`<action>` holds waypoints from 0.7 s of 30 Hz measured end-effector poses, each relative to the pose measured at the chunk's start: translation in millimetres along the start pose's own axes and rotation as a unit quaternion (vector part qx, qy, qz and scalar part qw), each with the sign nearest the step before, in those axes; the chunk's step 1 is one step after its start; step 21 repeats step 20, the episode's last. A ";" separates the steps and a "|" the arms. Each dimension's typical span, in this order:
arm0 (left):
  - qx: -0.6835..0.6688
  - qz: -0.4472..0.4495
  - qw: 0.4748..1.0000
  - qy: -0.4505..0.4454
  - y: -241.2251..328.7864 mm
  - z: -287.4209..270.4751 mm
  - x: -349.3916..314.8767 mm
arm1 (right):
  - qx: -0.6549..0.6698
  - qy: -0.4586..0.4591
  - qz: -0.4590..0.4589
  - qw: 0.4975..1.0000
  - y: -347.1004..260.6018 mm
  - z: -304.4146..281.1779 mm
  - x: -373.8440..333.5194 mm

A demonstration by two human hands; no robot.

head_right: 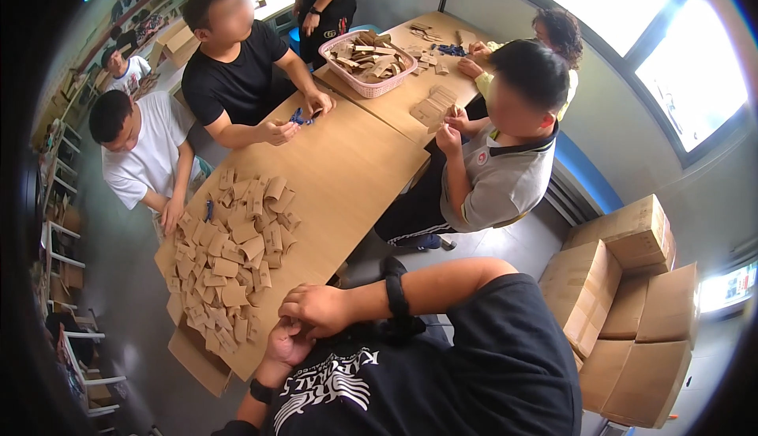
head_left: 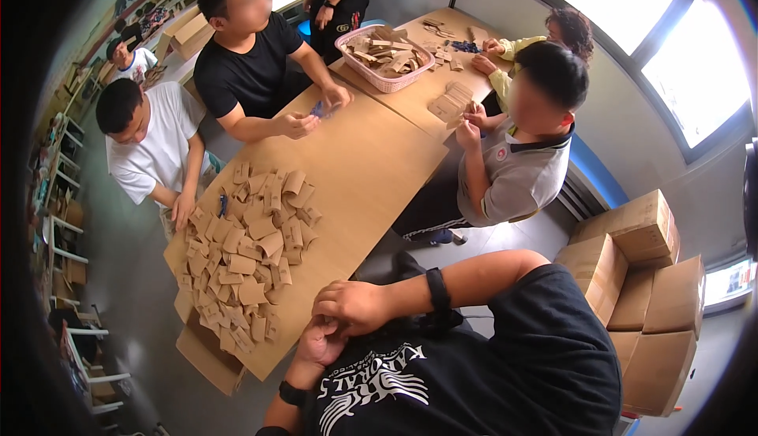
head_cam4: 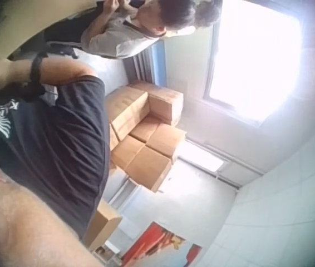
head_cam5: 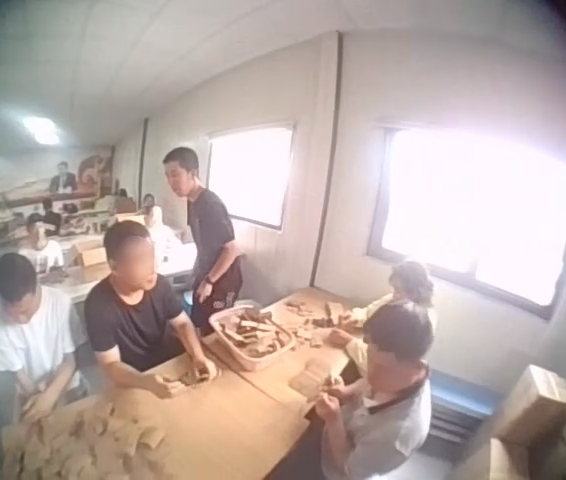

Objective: Packing blue cables into small paper envelopes.

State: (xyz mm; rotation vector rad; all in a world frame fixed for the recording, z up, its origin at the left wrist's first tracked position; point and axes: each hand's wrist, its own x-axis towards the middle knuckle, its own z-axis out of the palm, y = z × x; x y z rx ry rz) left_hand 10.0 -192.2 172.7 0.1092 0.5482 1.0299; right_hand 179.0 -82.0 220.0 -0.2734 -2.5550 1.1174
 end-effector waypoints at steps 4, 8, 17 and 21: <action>0.057 0.022 0.997 0.045 8.4 19.7 -2.6 | 0.011 0.008 -0.144 0.989 8.8 -2.1 11.3; 0.085 0.059 0.992 0.070 7.8 18.7 -5.9 | 0.030 0.004 -0.202 0.979 7.2 -0.8 18.3; 0.486 0.281 0.827 0.031 -18.5 -39.7 18.6 | -0.054 -0.049 -0.140 0.987 15.7 6.0 2.5; 0.662 0.336 0.669 0.039 -26.1 -40.4 29.6 | 0.047 -0.071 -0.076 0.994 24.9 20.6 -0.3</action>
